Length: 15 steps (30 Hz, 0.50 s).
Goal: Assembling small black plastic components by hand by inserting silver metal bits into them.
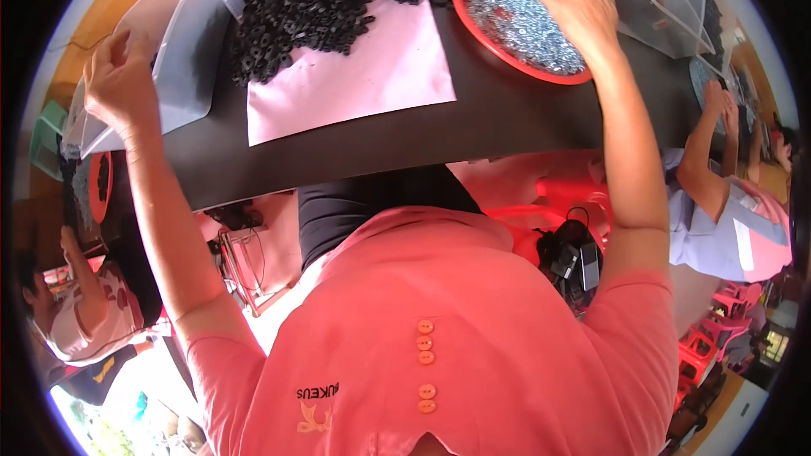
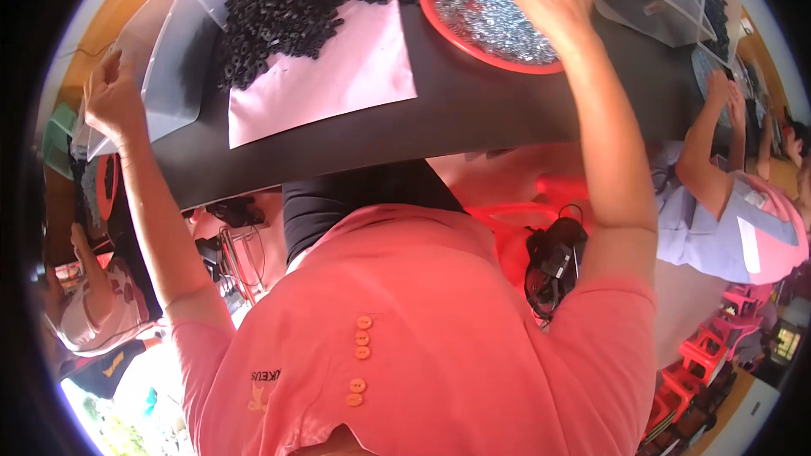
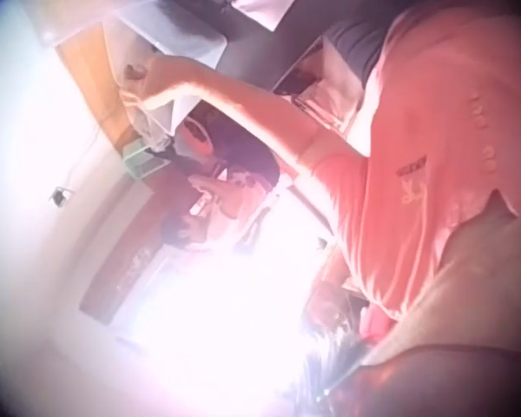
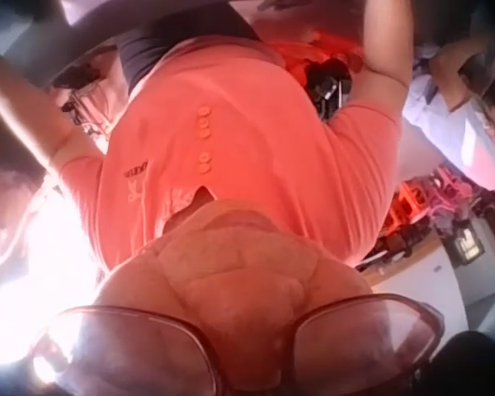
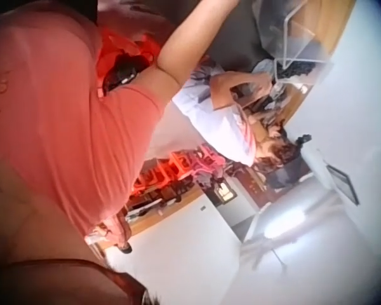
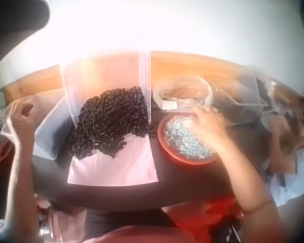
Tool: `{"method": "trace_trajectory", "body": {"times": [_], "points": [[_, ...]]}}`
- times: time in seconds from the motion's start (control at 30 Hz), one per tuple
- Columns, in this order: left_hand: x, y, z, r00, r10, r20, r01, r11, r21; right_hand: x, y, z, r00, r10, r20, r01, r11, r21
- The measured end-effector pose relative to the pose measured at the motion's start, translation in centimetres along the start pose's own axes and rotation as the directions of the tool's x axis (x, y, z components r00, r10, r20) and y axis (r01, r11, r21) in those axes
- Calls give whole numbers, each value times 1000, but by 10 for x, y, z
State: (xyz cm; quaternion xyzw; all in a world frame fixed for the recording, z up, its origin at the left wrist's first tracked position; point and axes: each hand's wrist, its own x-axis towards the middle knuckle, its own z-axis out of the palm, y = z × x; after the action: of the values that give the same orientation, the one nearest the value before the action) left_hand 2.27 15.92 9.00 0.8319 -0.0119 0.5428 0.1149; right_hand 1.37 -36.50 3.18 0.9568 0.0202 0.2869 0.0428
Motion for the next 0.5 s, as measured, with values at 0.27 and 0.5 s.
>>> {"method": "trace_trajectory", "body": {"times": [0.27, 0.5], "points": [[-55, 116, -9, 983, 181, 35, -123, 788, -603, -10, 3, 29, 990, 2, 140, 6, 998, -57], [-99, 146, 29, 813, 399, 423, 9, 719, -695, -10, 0, 32, 998, -64, 27, 65, 997, -34]]}}
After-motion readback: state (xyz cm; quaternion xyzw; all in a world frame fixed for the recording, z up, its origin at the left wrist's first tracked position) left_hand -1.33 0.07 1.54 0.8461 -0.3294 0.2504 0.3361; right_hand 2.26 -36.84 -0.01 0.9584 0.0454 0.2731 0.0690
